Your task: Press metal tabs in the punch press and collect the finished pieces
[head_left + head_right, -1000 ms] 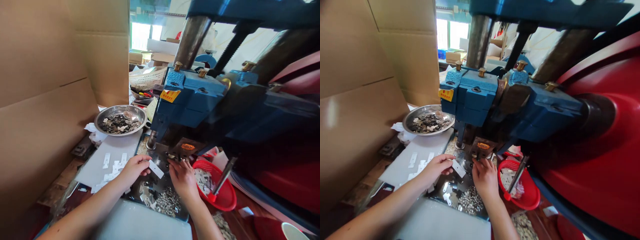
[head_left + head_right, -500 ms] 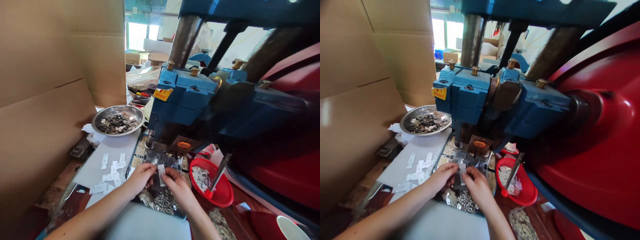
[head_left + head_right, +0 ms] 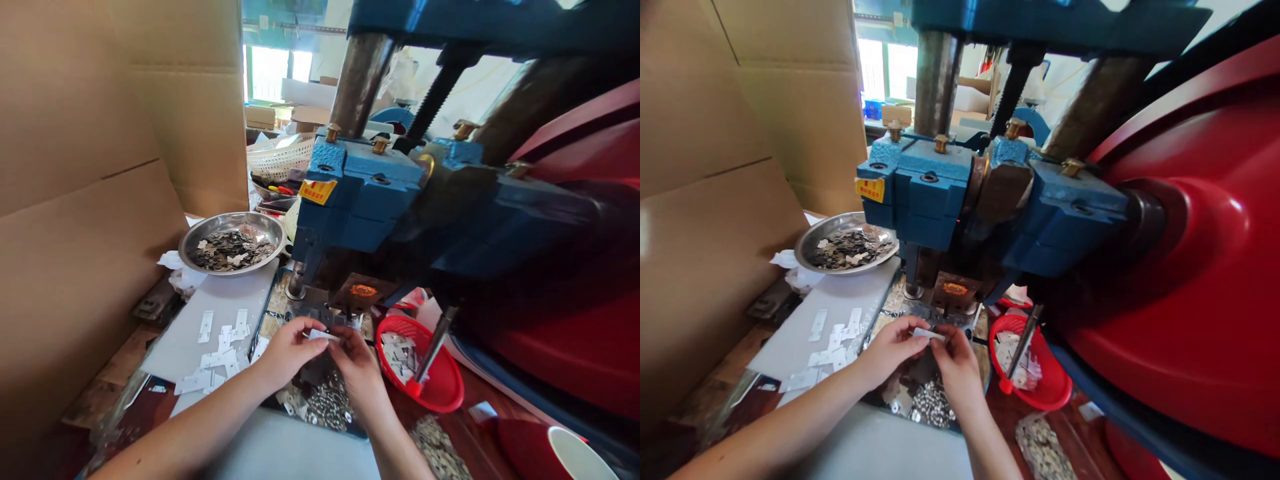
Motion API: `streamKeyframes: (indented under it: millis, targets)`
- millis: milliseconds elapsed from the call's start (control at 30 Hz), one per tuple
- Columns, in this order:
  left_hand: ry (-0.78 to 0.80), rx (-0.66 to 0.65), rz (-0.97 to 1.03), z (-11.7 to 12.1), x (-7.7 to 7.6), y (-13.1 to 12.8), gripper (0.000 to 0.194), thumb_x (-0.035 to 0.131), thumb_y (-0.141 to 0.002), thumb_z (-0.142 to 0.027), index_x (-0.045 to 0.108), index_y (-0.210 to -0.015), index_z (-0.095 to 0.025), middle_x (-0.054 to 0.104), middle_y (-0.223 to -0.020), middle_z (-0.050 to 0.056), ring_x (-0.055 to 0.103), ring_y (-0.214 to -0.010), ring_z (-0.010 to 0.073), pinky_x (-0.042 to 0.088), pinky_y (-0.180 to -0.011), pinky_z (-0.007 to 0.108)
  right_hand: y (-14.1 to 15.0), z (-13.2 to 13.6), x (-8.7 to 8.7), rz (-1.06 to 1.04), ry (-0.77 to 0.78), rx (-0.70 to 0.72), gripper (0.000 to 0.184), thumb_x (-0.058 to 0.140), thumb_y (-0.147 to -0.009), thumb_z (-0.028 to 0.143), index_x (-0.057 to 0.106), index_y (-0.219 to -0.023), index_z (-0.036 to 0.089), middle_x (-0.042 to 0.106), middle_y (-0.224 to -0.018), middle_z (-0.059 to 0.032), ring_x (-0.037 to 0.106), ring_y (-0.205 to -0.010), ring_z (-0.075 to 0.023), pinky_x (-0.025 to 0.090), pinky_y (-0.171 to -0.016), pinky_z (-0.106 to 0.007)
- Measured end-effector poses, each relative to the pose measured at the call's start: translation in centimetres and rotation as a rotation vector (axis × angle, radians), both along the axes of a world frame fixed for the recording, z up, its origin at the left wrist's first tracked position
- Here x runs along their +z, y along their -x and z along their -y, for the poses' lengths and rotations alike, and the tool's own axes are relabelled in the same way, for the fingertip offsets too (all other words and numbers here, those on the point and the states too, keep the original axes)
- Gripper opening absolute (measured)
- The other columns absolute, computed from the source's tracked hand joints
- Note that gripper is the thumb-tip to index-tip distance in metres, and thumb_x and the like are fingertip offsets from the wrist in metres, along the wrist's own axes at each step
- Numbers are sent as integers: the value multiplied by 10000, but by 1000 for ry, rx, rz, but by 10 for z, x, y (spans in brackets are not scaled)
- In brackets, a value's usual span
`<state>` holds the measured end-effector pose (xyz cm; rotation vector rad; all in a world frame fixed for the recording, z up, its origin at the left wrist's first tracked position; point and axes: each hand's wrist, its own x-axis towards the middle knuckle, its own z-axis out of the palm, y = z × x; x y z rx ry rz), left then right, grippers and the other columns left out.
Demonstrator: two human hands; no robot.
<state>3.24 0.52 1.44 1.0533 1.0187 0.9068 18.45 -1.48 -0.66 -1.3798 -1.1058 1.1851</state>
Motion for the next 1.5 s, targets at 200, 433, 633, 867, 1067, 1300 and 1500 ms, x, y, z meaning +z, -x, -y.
streamKeyframes:
  millis: [200, 433, 633, 867, 1067, 1300, 1500]
  targets:
    - [-406, 142, -481, -33, -10, -15, 109, 612, -763, -231, 686, -835, -197, 646, -878, 39, 590, -862, 199, 451, -823, 336, -12, -28, -12, 573, -320, -115, 218, 548, -799, 399, 638, -842, 204, 612, -885, -61, 548, -883, -221, 432, -805, -367]
    - [-427, 96, -499, -53, -26, -23, 275, 558, -750, -127, 663, -1001, -164, 613, -1078, 81, 540, -1067, 217, 380, -995, 359, -19, -53, -24, 622, -391, -147, 243, 559, -747, 335, 620, -922, 177, 604, -941, -81, 529, -910, -231, 431, -802, -373]
    - [-436, -84, -469, -63, -30, -25, 382, 479, -769, -92, 624, -1113, -171, 629, -1148, 74, 539, -1101, 222, 370, -1018, 372, -17, -61, -29, 515, -358, -71, 257, 522, -770, 327, 607, -959, 175, 623, -877, -48, 542, -878, -204, 438, -793, -350]
    - [-551, 137, -589, -42, -9, 5, 281, 534, -823, -238, 605, -1091, -188, 577, -1189, 82, 511, -1125, 217, 365, -1011, 363, -28, -40, -19, 535, -392, -226, 260, 525, -790, 380, 600, -952, 190, 588, -897, -56, 539, -776, -178, 453, -689, -318]
    - [-513, -239, -916, -3, -11, 38, 147, 541, -824, -269, 668, -888, -232, 653, -897, 44, 583, -886, 229, 441, -818, 358, -52, -10, -20, 522, -327, -233, 213, 535, -776, 384, 631, -841, 205, 612, -786, -34, 561, -715, -172, 449, -630, -298]
    - [-486, -340, -1058, 9, -25, 31, 144, 594, -787, -263, 639, -919, -226, 611, -989, 61, 577, -934, 253, 438, -811, 371, -63, -1, -35, 686, -317, -252, 236, 502, -812, 384, 642, -838, 195, 633, -804, -56, 584, -758, -199, 470, -686, -342]
    - [-424, -271, -984, 11, -26, 33, 97, 606, -766, -247, 639, -856, -235, 647, -892, 13, 587, -868, 214, 424, -773, 326, -64, -2, -39, 1080, -474, -112, 281, 464, -869, 344, 650, -1040, 220, 640, -892, -69, 573, -815, -214, 459, -754, -398]
